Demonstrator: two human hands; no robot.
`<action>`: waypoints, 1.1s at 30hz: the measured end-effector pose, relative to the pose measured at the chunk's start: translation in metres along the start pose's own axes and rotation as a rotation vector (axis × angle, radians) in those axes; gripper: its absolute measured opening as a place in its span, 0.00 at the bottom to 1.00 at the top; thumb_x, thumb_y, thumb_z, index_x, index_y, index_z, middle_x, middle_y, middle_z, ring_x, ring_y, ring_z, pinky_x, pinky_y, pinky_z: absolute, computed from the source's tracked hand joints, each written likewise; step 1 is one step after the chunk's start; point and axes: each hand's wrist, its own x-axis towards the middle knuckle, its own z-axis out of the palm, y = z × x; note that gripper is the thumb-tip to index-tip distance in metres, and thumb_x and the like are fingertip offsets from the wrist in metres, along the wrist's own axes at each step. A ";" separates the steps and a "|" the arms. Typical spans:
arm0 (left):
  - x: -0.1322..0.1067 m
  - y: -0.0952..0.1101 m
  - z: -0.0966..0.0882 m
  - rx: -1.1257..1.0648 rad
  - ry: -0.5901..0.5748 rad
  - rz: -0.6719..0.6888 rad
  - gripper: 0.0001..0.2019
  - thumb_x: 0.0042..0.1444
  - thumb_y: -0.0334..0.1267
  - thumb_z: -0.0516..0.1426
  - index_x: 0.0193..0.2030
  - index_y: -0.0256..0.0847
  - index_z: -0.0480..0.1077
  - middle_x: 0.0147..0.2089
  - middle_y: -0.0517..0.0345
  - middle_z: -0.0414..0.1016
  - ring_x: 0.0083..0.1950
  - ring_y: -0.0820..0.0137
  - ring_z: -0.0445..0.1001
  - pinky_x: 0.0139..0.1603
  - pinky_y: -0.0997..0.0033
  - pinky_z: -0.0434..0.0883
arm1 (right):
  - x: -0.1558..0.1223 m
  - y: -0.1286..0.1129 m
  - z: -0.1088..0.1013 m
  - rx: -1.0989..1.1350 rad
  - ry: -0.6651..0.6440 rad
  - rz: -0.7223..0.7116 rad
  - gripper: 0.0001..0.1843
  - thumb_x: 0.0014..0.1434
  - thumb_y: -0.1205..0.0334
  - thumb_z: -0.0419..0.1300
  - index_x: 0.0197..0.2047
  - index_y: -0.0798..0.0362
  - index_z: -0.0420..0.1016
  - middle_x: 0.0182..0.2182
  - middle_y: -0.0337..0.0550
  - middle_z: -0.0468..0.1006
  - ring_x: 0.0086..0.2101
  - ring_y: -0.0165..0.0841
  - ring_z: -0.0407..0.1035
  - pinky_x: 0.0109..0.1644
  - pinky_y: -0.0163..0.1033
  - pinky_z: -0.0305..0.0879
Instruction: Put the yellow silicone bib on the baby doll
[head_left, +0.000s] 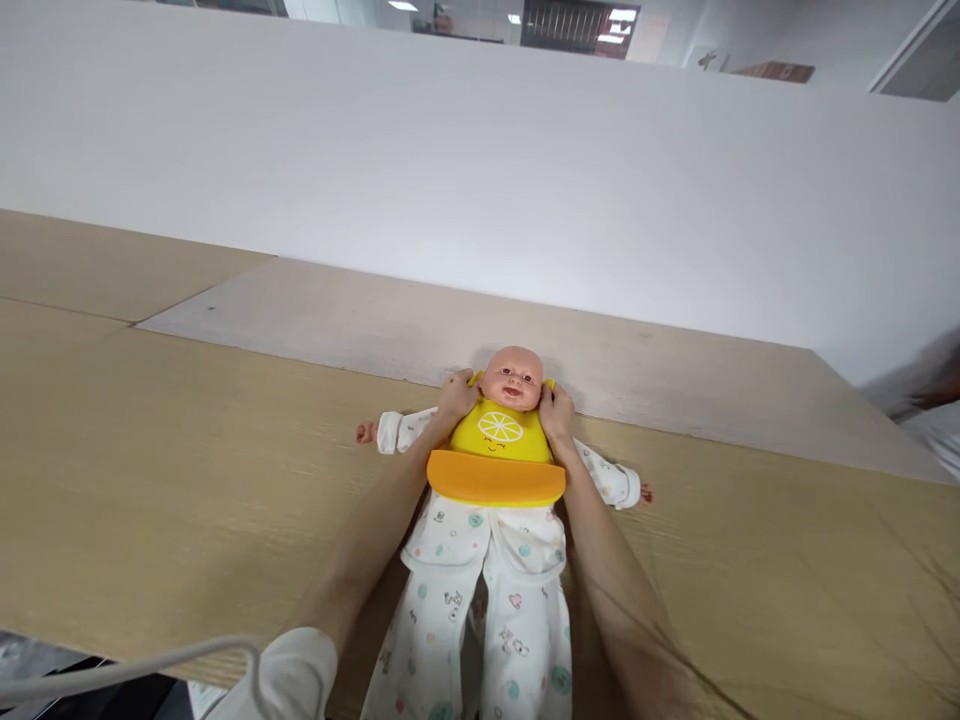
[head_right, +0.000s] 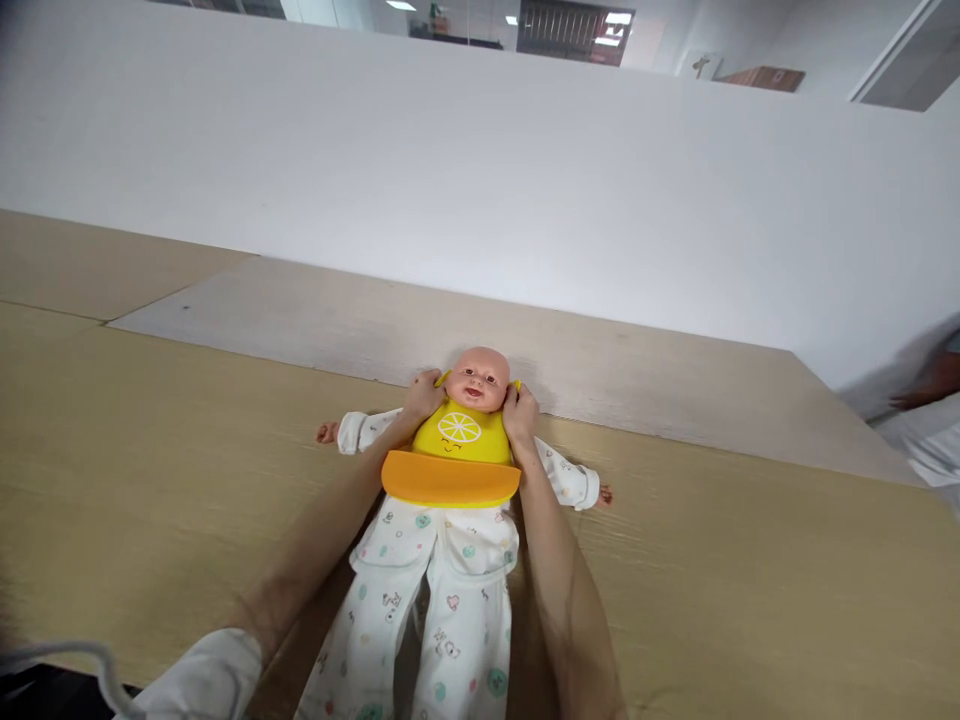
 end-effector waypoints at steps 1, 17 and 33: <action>0.000 -0.001 0.000 -0.019 0.007 -0.003 0.06 0.57 0.36 0.53 0.31 0.39 0.69 0.34 0.50 0.76 0.38 0.64 0.72 0.35 0.71 0.60 | 0.000 -0.001 -0.001 0.001 -0.007 0.003 0.17 0.62 0.58 0.46 0.23 0.52 0.61 0.21 0.38 0.68 0.25 0.29 0.57 0.30 0.35 0.49; -0.002 0.000 -0.007 -0.066 0.039 -0.122 0.12 0.55 0.41 0.54 0.24 0.40 0.62 0.26 0.58 0.69 0.31 0.68 0.67 0.31 0.71 0.57 | -0.001 -0.001 -0.003 0.036 -0.019 0.046 0.17 0.62 0.57 0.46 0.24 0.53 0.63 0.23 0.42 0.71 0.26 0.31 0.59 0.32 0.36 0.52; -0.010 -0.013 -0.020 -0.566 -0.112 -0.175 0.04 0.49 0.35 0.56 0.32 0.40 0.65 0.26 0.62 0.69 0.28 0.72 0.68 0.28 0.75 0.62 | 0.004 0.012 -0.002 0.107 -0.026 0.084 0.17 0.53 0.49 0.48 0.26 0.53 0.68 0.28 0.44 0.74 0.31 0.34 0.65 0.37 0.37 0.57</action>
